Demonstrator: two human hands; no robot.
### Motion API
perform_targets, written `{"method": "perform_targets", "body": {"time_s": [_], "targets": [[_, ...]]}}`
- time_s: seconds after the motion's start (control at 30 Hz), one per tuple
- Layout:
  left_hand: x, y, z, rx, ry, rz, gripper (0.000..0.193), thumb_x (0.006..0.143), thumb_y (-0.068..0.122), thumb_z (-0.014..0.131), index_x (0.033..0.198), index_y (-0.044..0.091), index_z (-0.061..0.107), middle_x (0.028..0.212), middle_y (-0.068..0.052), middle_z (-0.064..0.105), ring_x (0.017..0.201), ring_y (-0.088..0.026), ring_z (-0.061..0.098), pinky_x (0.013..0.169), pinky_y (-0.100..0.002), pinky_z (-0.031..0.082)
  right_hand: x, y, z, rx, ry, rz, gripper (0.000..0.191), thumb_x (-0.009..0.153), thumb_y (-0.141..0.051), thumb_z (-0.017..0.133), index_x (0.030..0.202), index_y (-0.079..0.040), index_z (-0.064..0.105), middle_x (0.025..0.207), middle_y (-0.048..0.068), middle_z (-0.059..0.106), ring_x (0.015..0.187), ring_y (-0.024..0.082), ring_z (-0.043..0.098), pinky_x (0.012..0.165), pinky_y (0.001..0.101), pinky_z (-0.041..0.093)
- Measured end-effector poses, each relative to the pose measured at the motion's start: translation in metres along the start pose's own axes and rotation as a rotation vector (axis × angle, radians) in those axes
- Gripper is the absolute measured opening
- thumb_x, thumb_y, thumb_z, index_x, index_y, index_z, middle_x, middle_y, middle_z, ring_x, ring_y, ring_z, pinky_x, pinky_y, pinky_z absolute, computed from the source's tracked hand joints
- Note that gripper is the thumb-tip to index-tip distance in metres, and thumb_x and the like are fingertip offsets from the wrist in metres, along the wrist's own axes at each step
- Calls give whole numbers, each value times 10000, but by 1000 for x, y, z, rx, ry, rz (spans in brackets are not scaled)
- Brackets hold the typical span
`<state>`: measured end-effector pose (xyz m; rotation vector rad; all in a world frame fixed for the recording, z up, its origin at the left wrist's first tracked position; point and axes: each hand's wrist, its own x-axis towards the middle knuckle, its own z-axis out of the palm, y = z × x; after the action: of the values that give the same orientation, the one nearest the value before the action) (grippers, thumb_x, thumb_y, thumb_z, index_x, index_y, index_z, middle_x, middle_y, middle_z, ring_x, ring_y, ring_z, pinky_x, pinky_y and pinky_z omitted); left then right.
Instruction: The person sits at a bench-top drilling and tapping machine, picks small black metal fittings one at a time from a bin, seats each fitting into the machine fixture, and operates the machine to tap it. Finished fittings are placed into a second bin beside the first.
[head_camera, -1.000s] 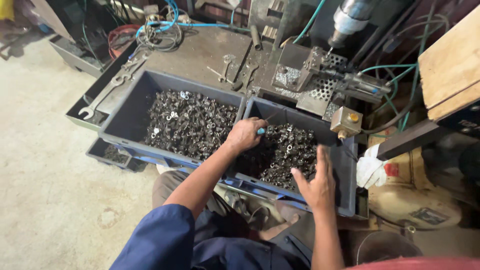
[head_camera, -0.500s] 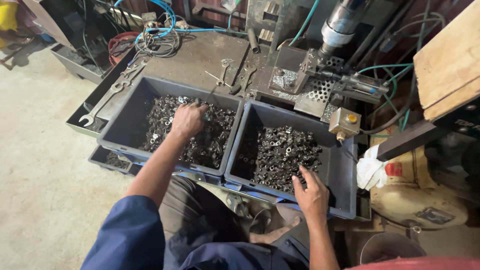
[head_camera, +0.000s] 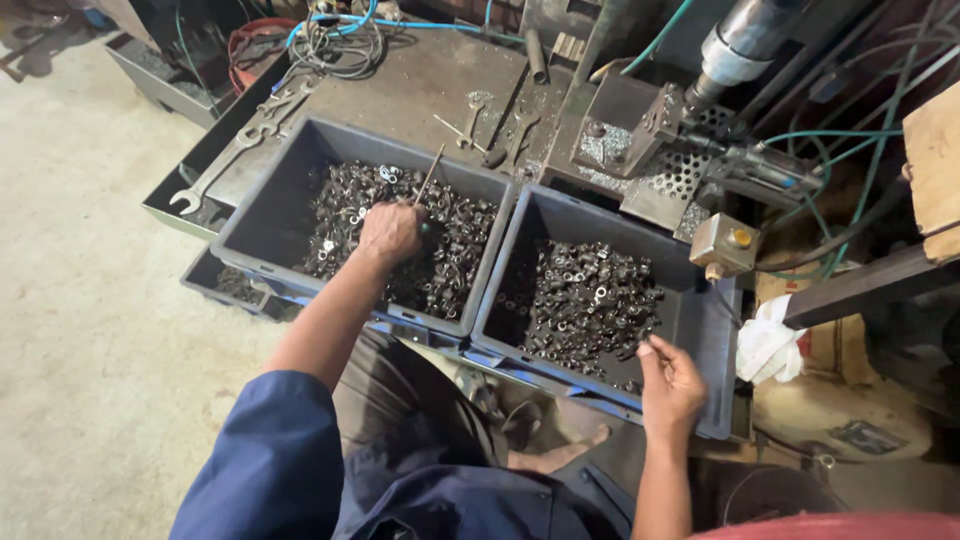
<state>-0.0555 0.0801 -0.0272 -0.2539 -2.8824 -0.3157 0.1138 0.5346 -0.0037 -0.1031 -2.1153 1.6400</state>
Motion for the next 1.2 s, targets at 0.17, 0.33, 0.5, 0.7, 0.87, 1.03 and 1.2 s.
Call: {"method": "perform_targets", "body": {"time_s": [0.17, 0.33, 0.5, 0.7, 0.87, 1.03, 1.2], "targets": [[2, 1, 2, 12, 2, -32, 186, 865, 150, 572, 870, 143, 757, 877, -185, 741, 816, -369, 739, 736, -499, 578, -4, -16, 16, -48, -62, -26, 209, 921, -46, 750, 1124, 2, 739, 987, 49, 757, 861, 64, 688, 778, 205, 554], [0, 3, 0, 15, -49, -68, 181, 844, 164, 589, 911, 163, 757, 843, -181, 743, 822, -367, 744, 749, -493, 589, -9, -63, 41, -210, -112, -226, 143, 899, -26, 781, 1040, -7, 768, 885, 35, 742, 754, 64, 634, 690, 206, 510], [-5, 6, -11, -98, -96, -131, 202, 871, 224, 603, 979, 183, 769, 888, -197, 745, 859, -396, 731, 777, -504, 585, 7, -102, 67, -80, -176, -289, 252, 922, -18, 777, 1169, -18, 727, 958, 56, 731, 856, 81, 648, 777, 227, 528], [-3, 0, -9, -142, -129, -131, 242, 851, 221, 622, 1042, 190, 767, 948, -201, 744, 928, -405, 720, 804, -515, 578, -3, -108, 64, -293, -51, -646, 655, 886, -87, 778, 1464, 15, 485, 1342, 243, 628, 1221, 303, 645, 999, 366, 540], [-1, -2, 1, -86, -182, -145, 274, 797, 196, 641, 1042, 177, 763, 965, -186, 751, 936, -391, 729, 813, -507, 588, -5, -66, 30, -357, -186, -309, 638, 888, -96, 779, 1469, -13, 530, 1325, 211, 687, 1169, 286, 702, 962, 383, 559], [0, 3, -6, -74, -186, -137, 223, 835, 250, 636, 1002, 190, 772, 964, -185, 758, 926, -392, 733, 820, -508, 592, -9, -26, 10, 164, -245, -85, 644, 982, -142, 739, 1549, -12, 462, 1259, 214, 708, 1104, 263, 706, 1002, 380, 566], [-7, 7, -23, -151, -148, -160, 280, 795, 309, 686, 1044, 228, 783, 956, -196, 751, 910, -400, 725, 823, -505, 579, 23, -23, -28, 650, 51, -35, 663, 980, -263, 688, 1542, -74, 390, 1179, 197, 708, 869, 234, 717, 865, 377, 599]]}}
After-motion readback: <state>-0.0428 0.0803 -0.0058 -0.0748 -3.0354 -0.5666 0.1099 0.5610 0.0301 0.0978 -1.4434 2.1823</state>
